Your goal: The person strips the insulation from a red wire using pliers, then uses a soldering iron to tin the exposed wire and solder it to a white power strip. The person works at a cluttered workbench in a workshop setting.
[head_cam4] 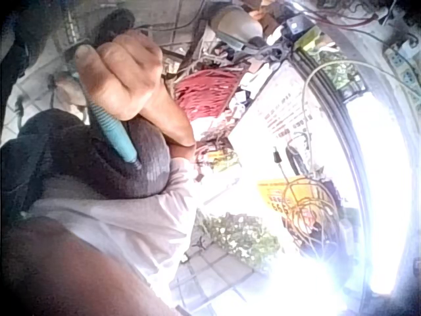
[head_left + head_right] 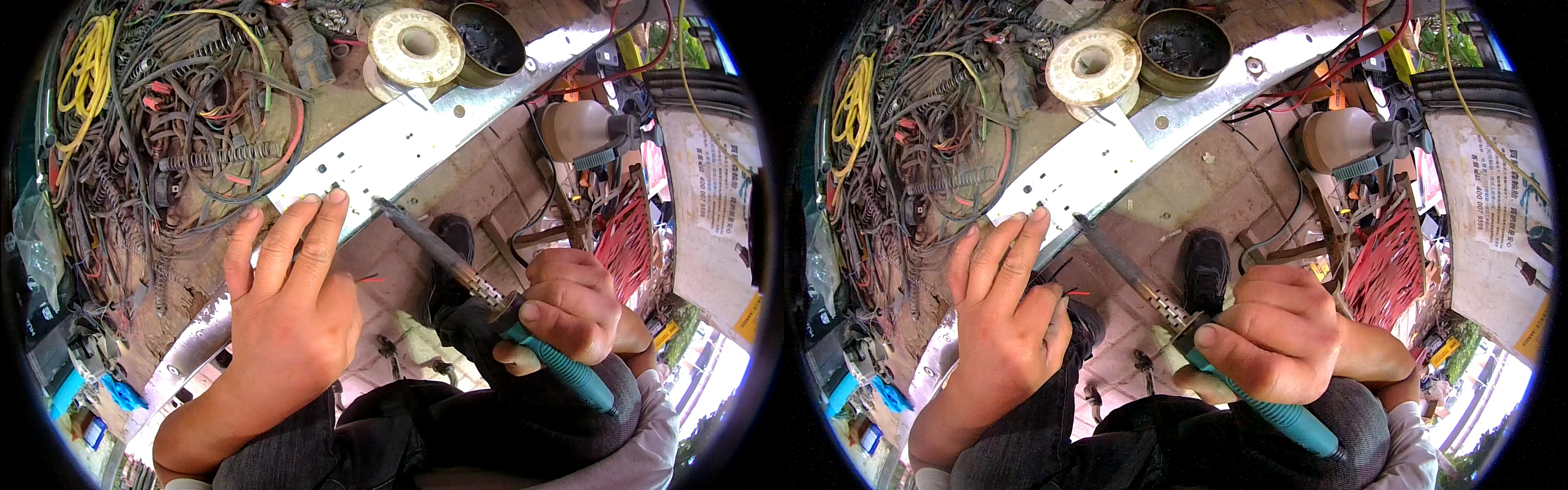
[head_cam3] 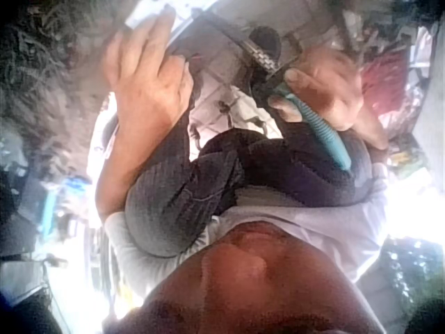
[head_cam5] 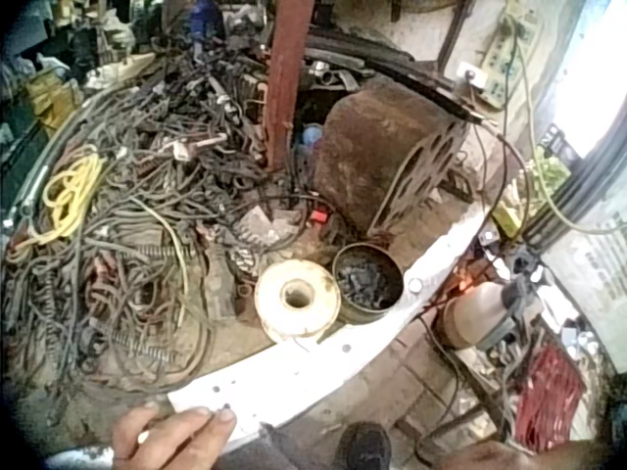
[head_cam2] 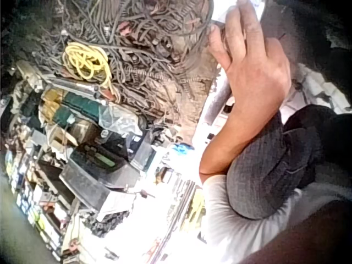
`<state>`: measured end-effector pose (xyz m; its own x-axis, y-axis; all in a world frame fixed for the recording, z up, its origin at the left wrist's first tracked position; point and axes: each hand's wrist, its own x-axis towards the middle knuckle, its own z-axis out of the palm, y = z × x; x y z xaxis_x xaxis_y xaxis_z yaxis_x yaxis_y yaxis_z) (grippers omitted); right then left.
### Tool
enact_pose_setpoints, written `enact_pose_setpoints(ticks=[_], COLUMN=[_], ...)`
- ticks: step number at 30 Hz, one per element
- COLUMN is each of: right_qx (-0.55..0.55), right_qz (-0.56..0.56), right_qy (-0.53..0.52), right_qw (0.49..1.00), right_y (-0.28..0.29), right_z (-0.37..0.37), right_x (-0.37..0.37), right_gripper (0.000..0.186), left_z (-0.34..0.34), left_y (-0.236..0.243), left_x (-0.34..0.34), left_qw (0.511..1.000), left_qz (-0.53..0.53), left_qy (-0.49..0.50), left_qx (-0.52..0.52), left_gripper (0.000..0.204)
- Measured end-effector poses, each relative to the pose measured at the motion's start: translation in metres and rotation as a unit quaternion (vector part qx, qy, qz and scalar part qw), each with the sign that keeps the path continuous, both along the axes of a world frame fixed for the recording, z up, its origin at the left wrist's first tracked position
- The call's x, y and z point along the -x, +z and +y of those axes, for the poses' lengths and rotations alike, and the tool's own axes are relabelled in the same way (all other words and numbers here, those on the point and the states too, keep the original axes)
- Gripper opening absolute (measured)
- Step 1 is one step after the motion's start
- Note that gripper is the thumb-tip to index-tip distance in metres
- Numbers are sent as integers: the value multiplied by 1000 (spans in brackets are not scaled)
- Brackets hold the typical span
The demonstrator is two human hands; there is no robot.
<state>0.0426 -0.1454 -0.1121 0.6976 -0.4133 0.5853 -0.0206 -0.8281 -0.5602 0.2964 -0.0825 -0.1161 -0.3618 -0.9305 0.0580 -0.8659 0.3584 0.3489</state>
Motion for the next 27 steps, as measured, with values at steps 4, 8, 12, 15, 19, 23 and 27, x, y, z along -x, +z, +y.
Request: enact_pose_setpoints(ticks=[4,8,12,15,19,23,27], right_qx=[-9,-19,-24,-29,-31,-48,-62], right_qz=[-5,17,78,81,75,92,97], right_qy=[-3,1,23,23,22,14,17], right_qw=[1000,1000,996,996,996,995,993], right_y=[-1,1,7,8,6,11,11], right_z=[-1,0,-1,-1,-2,0,0], right_x=[0,1,8,9,9,10,11], right_gripper=[39,43,54,54,53,54,55], left_z=[0,0,0,-1,0,0,0], left_y=[-3,-3,1,2,2,1,1], left_x=[2,2,1,1,1,0,0], left_qw=[999,1000,1000,1000,1000,1000,1000], left_qz=[23,12,-2,-4,-4,-2,-2], left_qy=[19,14,0,-2,0,-2,2], left_qx=[16,12,-5,-7,-8,-2,-4], left_gripper=[15,12,11,11,11,11,10])
